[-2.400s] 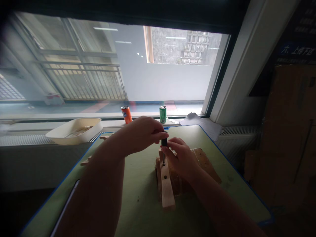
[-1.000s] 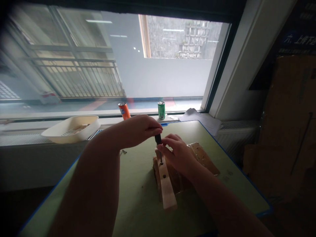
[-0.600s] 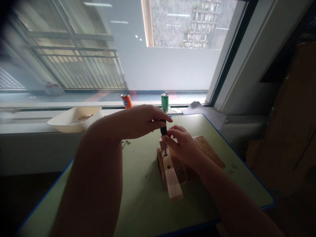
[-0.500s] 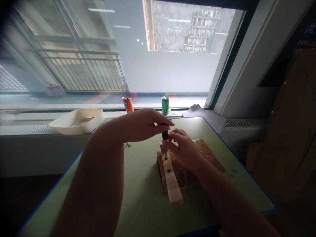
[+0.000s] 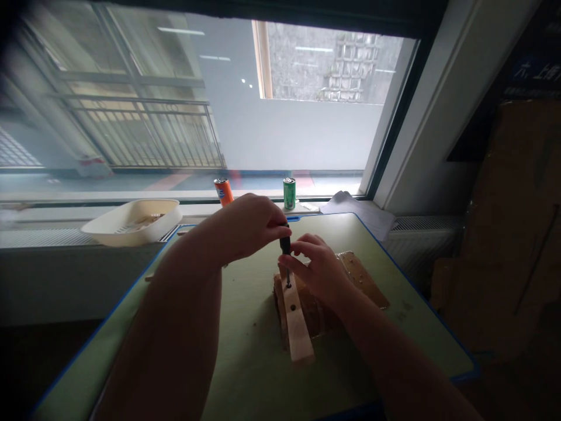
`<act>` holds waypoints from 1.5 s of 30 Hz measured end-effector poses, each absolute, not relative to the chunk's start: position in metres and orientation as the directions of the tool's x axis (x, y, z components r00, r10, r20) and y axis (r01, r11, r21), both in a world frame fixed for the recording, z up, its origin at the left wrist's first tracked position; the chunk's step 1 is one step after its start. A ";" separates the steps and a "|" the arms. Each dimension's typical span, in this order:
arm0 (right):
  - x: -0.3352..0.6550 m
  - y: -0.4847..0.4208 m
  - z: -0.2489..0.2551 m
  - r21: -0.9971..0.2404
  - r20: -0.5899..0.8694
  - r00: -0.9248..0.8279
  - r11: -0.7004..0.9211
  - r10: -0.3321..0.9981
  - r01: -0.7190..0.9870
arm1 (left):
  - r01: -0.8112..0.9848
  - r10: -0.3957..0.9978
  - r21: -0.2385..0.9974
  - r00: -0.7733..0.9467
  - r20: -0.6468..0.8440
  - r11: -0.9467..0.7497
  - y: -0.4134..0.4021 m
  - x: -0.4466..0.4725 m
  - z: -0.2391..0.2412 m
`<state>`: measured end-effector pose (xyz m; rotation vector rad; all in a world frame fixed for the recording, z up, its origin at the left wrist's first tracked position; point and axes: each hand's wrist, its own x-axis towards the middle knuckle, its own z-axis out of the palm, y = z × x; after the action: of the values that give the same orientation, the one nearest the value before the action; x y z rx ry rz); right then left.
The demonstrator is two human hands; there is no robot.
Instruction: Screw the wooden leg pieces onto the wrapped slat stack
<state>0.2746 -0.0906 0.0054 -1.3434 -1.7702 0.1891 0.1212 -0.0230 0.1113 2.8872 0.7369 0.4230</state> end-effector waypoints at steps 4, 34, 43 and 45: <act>0.273 -0.091 0.006 -0.545 0.565 -0.050 0.418 0.824 0.727 | 0.370 0.427 0.288 0.888 0.172 -0.883 -0.014 0.117 0.109; 0.273 -0.091 0.002 -0.556 0.593 -0.121 0.514 0.796 0.653 | 0.692 0.660 0.007 0.685 0.308 -0.722 -0.057 0.134 0.122; 0.274 -0.090 0.000 -0.626 0.588 -0.013 0.465 0.809 0.626 | 0.384 0.412 0.162 0.886 0.211 -0.909 -0.033 0.136 0.113; 0.275 -0.090 0.001 -0.645 0.569 0.008 0.439 0.822 0.626 | 0.295 0.348 0.245 0.913 0.211 -0.923 -0.029 0.136 0.111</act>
<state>0.2750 -0.0902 0.0014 -1.2655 -1.6971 0.2476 0.1355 -0.0291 0.1105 2.8673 0.4878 0.3716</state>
